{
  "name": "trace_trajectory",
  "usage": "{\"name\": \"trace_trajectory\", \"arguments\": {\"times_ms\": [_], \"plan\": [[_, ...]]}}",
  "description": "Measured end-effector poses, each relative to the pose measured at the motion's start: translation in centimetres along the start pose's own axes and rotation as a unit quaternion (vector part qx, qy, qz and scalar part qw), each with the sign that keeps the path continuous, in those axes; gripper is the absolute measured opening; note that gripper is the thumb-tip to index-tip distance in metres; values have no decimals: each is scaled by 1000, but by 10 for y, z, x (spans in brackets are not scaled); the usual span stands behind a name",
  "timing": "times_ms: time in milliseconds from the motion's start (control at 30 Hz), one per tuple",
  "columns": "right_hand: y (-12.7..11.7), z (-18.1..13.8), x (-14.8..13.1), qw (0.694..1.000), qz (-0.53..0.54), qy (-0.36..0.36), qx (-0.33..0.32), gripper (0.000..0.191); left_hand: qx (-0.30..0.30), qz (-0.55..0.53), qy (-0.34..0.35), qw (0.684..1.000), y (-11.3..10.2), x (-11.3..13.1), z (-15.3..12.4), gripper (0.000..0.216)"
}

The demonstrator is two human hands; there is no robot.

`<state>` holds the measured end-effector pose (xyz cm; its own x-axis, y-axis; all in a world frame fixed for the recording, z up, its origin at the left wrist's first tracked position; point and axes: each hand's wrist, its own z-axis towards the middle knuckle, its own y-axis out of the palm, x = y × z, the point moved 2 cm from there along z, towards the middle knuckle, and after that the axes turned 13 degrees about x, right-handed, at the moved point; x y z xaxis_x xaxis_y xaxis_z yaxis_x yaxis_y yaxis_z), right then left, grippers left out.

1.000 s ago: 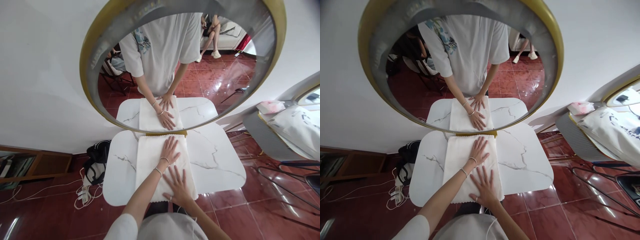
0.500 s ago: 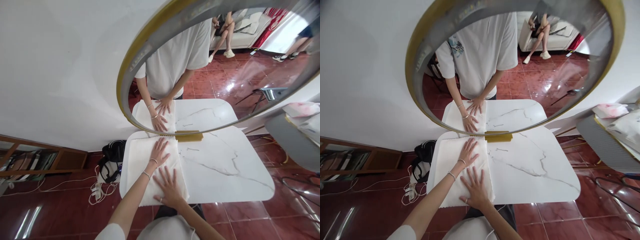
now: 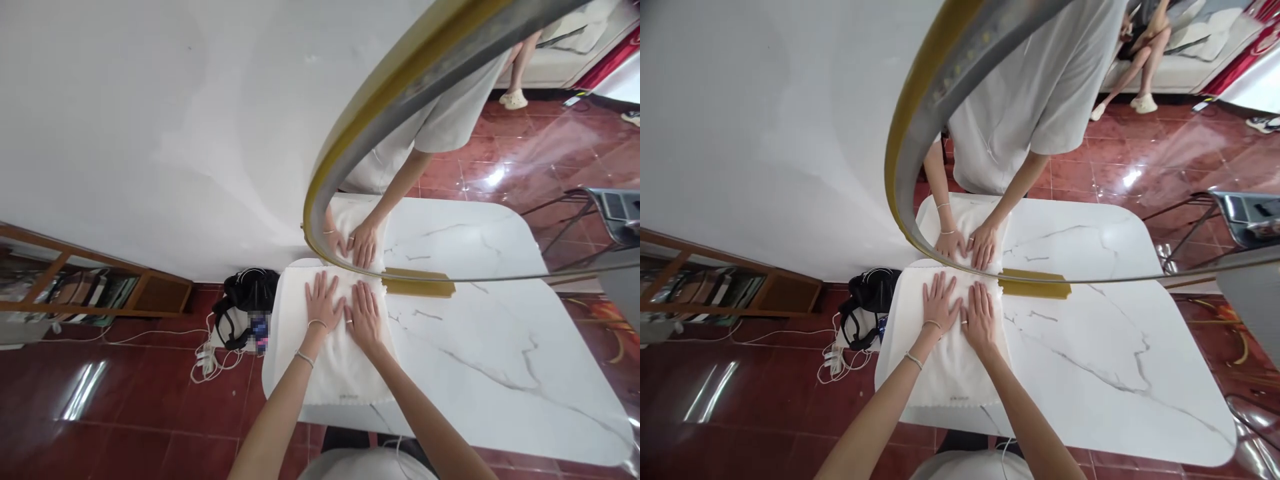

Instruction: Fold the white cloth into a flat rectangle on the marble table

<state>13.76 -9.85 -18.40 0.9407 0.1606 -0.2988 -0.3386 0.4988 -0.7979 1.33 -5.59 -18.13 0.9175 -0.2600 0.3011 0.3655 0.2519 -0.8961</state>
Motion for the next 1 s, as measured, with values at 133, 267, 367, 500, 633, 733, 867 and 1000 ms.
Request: {"name": "trace_trajectory", "arguments": {"times_ms": [133,267,367,500,633,733,867,1000], "plan": [[17,23,-1,1000,-15,-4,13,57,-6,2,-8,1000,8,-3,26,58],[38,53,2,999,-37,16,-13,49,-10,24,-21,999,14,-5,51,52],[53,70,6,997,-54,40,-36,43,-21,33,-25,999,17,-5,71,48],[54,75,8,993,-75,72,-50,39,-24,20,-23,999,15,-10,77,48],[37,63,5,995,-74,56,-41,41,19,45,-109,993,-2,-25,37,52],[28,52,2,998,-62,15,-18,44,33,52,-125,990,-13,-28,3,58],[36,54,-1,999,-46,16,-10,50,37,59,-133,989,-14,-27,1,60],[57,73,-8,998,-18,34,-39,53,35,64,-139,988,-11,-43,28,60]]}}
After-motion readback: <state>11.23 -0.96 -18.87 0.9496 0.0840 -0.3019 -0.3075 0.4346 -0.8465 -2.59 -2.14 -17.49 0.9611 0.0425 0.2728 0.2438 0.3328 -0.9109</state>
